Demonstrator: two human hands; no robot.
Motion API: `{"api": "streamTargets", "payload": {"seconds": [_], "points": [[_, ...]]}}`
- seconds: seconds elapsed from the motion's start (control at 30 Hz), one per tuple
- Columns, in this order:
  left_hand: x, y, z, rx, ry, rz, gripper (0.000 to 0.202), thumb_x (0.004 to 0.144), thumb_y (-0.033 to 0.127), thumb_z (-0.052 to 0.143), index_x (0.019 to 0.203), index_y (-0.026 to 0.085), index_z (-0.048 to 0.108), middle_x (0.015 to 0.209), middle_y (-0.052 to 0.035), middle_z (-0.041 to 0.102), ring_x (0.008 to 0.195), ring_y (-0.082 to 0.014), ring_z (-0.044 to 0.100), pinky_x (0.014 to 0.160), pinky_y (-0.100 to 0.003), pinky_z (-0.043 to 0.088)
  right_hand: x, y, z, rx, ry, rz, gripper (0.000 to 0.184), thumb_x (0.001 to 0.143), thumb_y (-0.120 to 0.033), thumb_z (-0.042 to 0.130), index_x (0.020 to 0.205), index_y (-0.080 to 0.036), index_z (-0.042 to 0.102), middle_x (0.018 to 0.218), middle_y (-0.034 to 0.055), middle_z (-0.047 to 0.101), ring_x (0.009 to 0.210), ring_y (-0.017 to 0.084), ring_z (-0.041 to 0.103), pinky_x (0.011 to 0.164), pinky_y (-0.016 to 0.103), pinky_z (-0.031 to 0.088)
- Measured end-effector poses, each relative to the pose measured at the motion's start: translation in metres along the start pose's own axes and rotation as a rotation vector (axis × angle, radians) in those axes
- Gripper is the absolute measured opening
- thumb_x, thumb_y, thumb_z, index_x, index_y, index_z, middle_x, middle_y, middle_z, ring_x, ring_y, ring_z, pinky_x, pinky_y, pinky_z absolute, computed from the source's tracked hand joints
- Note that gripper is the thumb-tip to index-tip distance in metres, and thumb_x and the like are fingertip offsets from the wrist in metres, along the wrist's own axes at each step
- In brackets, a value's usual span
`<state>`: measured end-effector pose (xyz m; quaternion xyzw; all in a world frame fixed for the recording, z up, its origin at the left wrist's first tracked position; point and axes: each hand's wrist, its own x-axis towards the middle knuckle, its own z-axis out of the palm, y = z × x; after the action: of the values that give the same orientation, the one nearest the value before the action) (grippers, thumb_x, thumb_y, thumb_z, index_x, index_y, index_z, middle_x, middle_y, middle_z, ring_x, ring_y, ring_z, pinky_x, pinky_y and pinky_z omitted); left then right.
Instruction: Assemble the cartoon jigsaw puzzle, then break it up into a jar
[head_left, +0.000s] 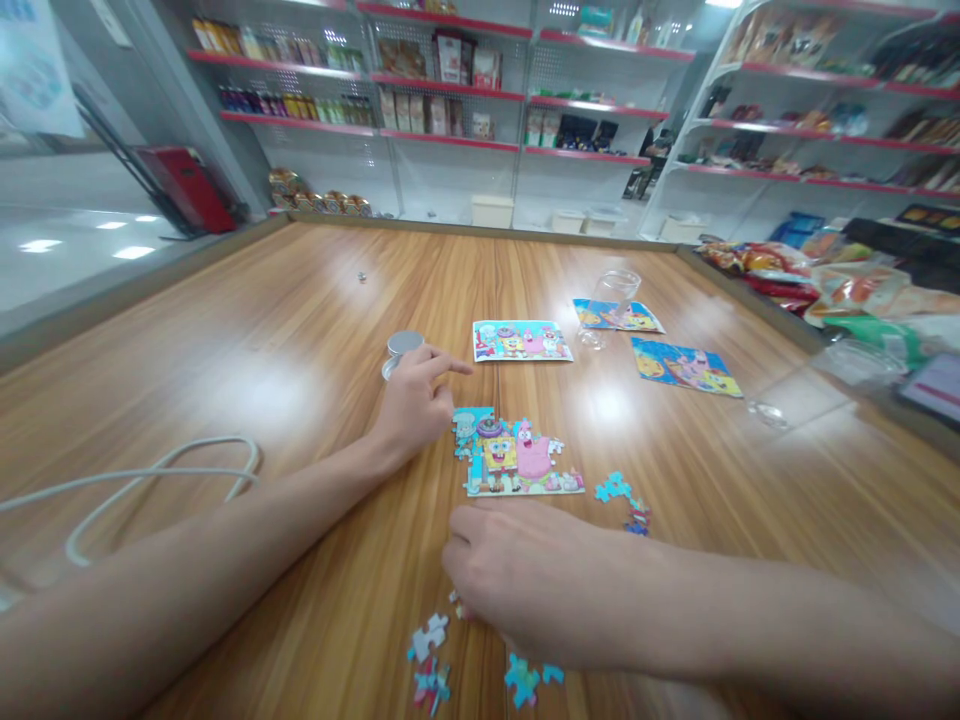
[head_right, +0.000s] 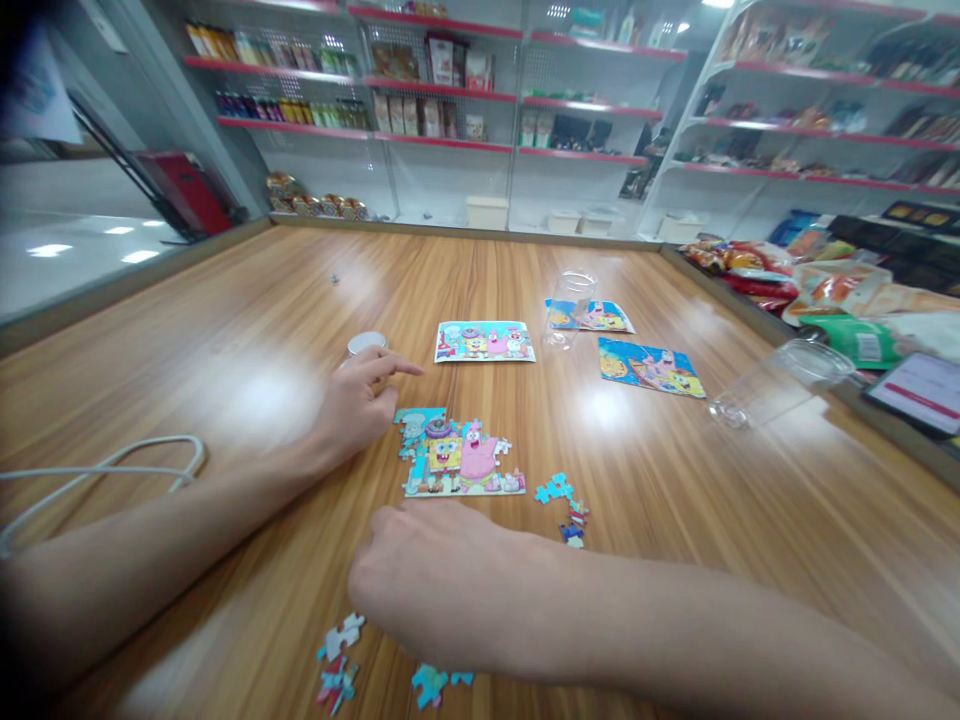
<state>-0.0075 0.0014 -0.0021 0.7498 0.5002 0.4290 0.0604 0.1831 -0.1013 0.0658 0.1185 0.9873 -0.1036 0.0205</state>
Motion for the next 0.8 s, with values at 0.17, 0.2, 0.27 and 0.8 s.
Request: {"api": "streamTargets", "payload": {"seconds": [0.17, 0.2, 0.27, 0.8], "points": [[0.0000, -0.0036, 0.0006, -0.027, -0.009, 0.006, 0.040, 0.077, 0.001, 0.046, 0.097, 0.020, 0.075, 0.093, -0.0038, 0.062, 0.092, -0.0192, 0.059, 0.088, -0.036, 0.049, 0.0032, 0.0037, 0.0055, 0.112, -0.005, 0.011, 0.012, 0.082, -0.006, 0.058, 0.091, -0.010, 0.065, 0.076, 0.0058, 0.068, 0.057, 0.013, 0.050, 0.050, 0.028, 0.031], [0.0000, -0.0037, 0.0005, -0.030, -0.009, 0.007, 0.040, 0.077, 0.001, 0.046, 0.097, 0.020, 0.075, 0.092, -0.0038, 0.062, 0.092, -0.0193, 0.059, 0.088, -0.036, 0.049, 0.0035, 0.0039, 0.0060, 0.120, 0.001, 0.017, 0.013, 0.082, -0.005, 0.057, 0.092, -0.010, 0.065, 0.077, 0.0059, 0.068, 0.057, 0.013, 0.050, 0.050, 0.028, 0.031], [-0.0002, -0.0033, 0.0002, -0.035, -0.010, 0.004, 0.039, 0.078, 0.001, 0.046, 0.097, 0.020, 0.075, 0.092, -0.0038, 0.062, 0.092, -0.0194, 0.059, 0.089, -0.037, 0.048, 0.0035, 0.0041, 0.0064, 0.114, 0.009, 0.011, 0.014, 0.082, -0.004, 0.056, 0.091, -0.010, 0.065, 0.079, 0.0061, 0.068, 0.059, 0.013, 0.051, 0.051, 0.028, 0.033], [-0.0005, 0.0027, 0.0001, -0.043, -0.004, 0.080, 0.038, 0.078, -0.001, 0.047, 0.093, 0.019, 0.075, 0.097, -0.0050, 0.062, 0.097, -0.0210, 0.060, 0.094, -0.040, 0.048, 0.0059, 0.0002, 0.0071, 0.007, 0.065, -0.027, 0.008, 0.086, -0.006, 0.059, 0.089, -0.009, 0.066, 0.082, 0.0073, 0.065, 0.069, 0.016, 0.052, 0.061, 0.030, 0.039]]}}
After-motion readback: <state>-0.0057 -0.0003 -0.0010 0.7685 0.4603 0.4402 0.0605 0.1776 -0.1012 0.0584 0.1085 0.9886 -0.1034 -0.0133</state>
